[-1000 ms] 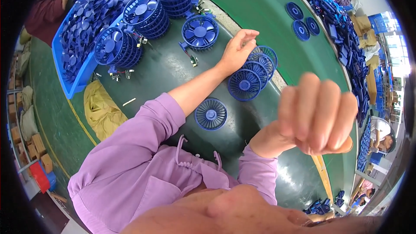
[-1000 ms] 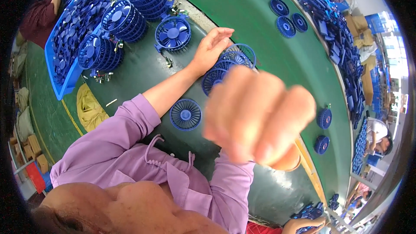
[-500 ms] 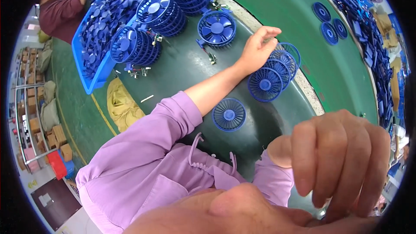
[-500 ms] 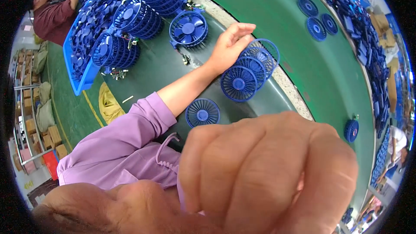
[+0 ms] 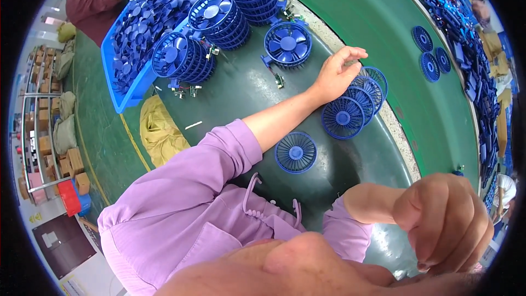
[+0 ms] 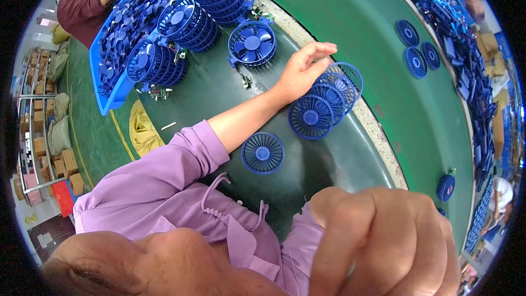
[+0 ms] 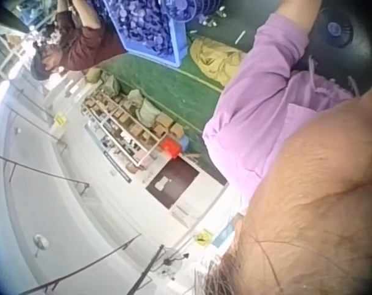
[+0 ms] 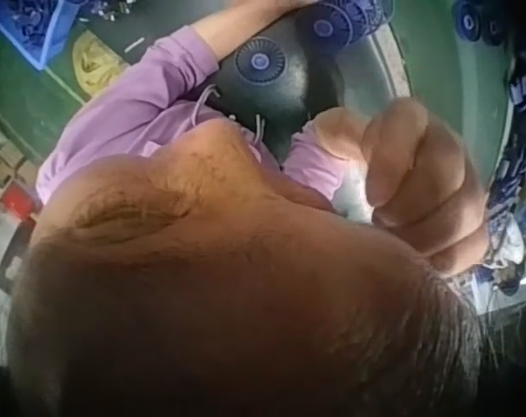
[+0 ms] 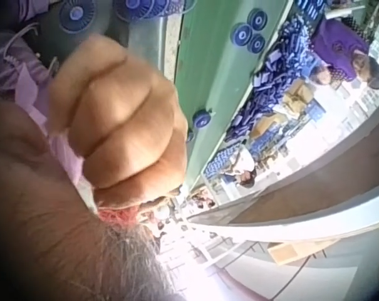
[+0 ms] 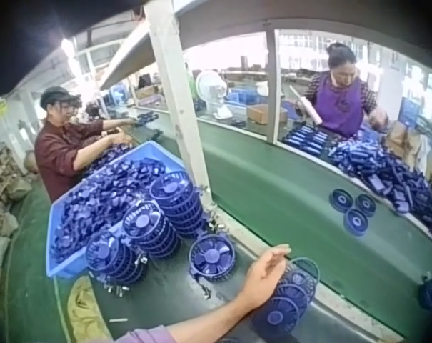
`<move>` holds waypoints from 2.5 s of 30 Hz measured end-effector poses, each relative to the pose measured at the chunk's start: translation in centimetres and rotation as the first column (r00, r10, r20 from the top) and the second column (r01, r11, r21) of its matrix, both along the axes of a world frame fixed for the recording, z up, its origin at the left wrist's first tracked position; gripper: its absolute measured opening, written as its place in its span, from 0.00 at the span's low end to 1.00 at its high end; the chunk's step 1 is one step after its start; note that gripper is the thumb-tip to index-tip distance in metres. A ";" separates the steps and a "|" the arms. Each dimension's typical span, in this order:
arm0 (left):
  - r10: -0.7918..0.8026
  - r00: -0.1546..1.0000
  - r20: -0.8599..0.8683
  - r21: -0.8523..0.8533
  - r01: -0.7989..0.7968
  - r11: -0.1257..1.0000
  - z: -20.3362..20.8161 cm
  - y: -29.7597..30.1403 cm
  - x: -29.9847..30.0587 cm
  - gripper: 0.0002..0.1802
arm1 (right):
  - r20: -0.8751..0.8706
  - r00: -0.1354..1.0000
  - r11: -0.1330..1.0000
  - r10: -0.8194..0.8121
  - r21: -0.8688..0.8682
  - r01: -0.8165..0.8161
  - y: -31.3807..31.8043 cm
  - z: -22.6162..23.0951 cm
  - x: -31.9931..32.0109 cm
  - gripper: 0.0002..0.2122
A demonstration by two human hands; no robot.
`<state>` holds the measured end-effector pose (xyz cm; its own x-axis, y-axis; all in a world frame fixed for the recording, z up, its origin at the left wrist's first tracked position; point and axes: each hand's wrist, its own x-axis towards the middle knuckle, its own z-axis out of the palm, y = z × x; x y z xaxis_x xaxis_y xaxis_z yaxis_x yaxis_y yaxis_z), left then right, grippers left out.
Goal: The person assembles portable fans by picking up fan bodies and grilles, pressing the grilles onto the fan bodies by hand, and setting the assembled fans onto the conveyor belt.
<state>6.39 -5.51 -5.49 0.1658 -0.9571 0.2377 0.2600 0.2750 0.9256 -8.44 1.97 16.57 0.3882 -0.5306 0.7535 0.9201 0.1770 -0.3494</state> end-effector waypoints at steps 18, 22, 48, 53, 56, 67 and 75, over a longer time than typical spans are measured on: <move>0.009 0.997 0.081 -0.005 -0.008 1.000 -0.8 -0.1 1.8 0.16 | -0.133 0.986 0.988 -0.103 0.105 0.117 -0.1 -0.1 3.7 0.03; -0.031 0.999 0.010 -0.004 0.031 1.000 -0.1 0.0 0.1 0.16 | -0.112 0.991 0.985 -0.078 0.145 0.094 0.2 0.8 2.9 0.02; -0.013 1.000 0.012 -0.001 0.013 1.000 0.0 0.6 0.4 0.15 | 0.041 0.813 0.810 0.581 -0.124 -0.573 0.3 -0.2 1.7 0.07; 0.002 0.997 0.078 -0.045 0.002 0.999 -0.2 0.5 -0.5 0.12 | -0.111 0.774 0.625 0.623 -0.524 -0.578 0.7 -0.2 -0.1 0.14; 0.059 0.992 0.109 -0.075 -0.051 0.996 0.2 0.2 0.3 0.12 | -0.063 0.757 0.636 0.650 -0.501 -0.587 0.0 0.9 -1.4 0.11; 0.083 0.984 0.160 -0.043 -0.077 0.996 -0.4 0.1 1.3 0.13 | -0.679 -0.222 0.245 -0.700 -0.520 0.818 -22.9 -12.1 -13.1 0.20; 0.008 0.910 0.415 -0.045 0.012 0.999 1.0 2.1 0.2 0.14 | -0.076 -0.995 0.416 -0.061 -0.908 0.044 -28.1 -21.9 -23.2 0.32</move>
